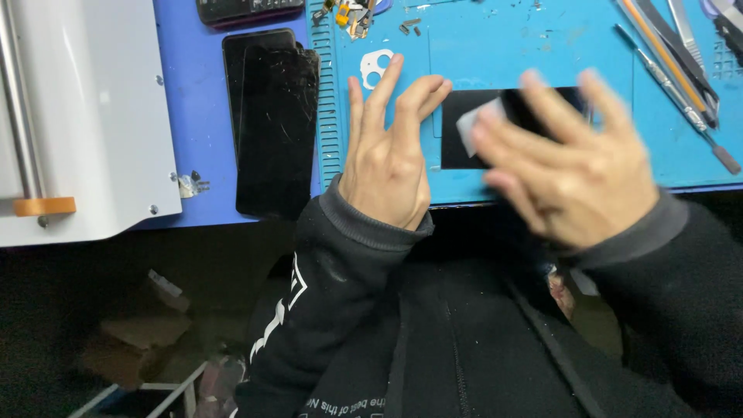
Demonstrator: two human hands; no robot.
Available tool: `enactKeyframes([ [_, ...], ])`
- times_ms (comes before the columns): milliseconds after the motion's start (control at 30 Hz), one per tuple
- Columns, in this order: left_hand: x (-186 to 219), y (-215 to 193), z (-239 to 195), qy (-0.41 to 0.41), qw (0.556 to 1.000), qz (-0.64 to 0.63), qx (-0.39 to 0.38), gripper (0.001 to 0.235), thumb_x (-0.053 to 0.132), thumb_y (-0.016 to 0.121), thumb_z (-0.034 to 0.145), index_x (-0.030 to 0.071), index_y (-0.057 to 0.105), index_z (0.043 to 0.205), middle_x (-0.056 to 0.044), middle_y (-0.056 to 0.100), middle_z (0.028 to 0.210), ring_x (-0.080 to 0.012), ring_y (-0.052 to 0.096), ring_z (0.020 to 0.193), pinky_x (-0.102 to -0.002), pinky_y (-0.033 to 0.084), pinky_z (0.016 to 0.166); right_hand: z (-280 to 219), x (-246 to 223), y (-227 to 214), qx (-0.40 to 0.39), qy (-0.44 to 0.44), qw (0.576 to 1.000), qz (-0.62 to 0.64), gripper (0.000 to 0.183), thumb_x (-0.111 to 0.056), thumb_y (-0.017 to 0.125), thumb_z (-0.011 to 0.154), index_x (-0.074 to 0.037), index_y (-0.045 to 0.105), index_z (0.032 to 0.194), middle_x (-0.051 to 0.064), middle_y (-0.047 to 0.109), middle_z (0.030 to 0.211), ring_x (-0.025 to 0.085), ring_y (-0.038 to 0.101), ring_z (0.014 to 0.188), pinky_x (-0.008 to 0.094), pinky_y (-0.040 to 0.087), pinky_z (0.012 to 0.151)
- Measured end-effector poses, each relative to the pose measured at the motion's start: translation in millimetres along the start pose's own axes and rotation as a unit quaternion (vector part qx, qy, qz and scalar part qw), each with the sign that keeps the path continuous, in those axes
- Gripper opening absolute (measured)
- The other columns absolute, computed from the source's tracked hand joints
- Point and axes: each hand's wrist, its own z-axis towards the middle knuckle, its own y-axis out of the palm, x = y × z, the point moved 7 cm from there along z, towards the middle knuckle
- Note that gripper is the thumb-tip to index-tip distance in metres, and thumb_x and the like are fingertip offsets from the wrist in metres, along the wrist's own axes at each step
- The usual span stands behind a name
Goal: Cleaning and polishing a mobile phone screen using a cloth and cleaning solution.
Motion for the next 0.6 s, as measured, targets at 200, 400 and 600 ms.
enactKeyframes([
  [200, -3, 2, -4, 0.000, 1.000, 0.016, 0.004, 0.064, -0.017, 0.047, 0.082, -0.008, 0.047, 0.146, -0.007, 0.060, 0.150, -0.0381, 0.028, 0.158, -0.070, 0.014, 0.133, -14, 7, 1, -0.022, -0.020, 0.999, 0.019, 0.040, -0.032, 0.063, 0.098, -0.017, 0.073, 0.134, 0.004, 0.072, 0.136, 0.031, 0.057, 0.138, 0.057, 0.036, 0.115],
  [400, -5, 4, -3, -0.003, 1.000, 0.009, 0.005, 0.066, -0.017, 0.046, 0.079, -0.008, 0.048, 0.144, -0.008, 0.061, 0.148, -0.0386, 0.028, 0.157, -0.070, 0.013, 0.131, -19, 5, 0, -0.048, -0.027, 0.997, -0.057, 0.042, -0.037, 0.062, 0.094, -0.022, 0.075, 0.130, 0.000, 0.074, 0.133, 0.027, 0.059, 0.133, 0.051, 0.035, 0.116],
  [600, -5, 6, -3, -0.006, 1.000, 0.014, 0.008, 0.064, -0.016, 0.045, 0.083, -0.006, 0.049, 0.145, -0.009, 0.062, 0.149, -0.0381, 0.027, 0.157, -0.070, 0.014, 0.132, -19, 1, -6, -0.021, -0.043, 0.998, -0.039, 0.040, -0.037, 0.064, 0.098, -0.020, 0.077, 0.131, 0.003, 0.075, 0.130, 0.029, 0.059, 0.134, 0.052, 0.034, 0.117],
])
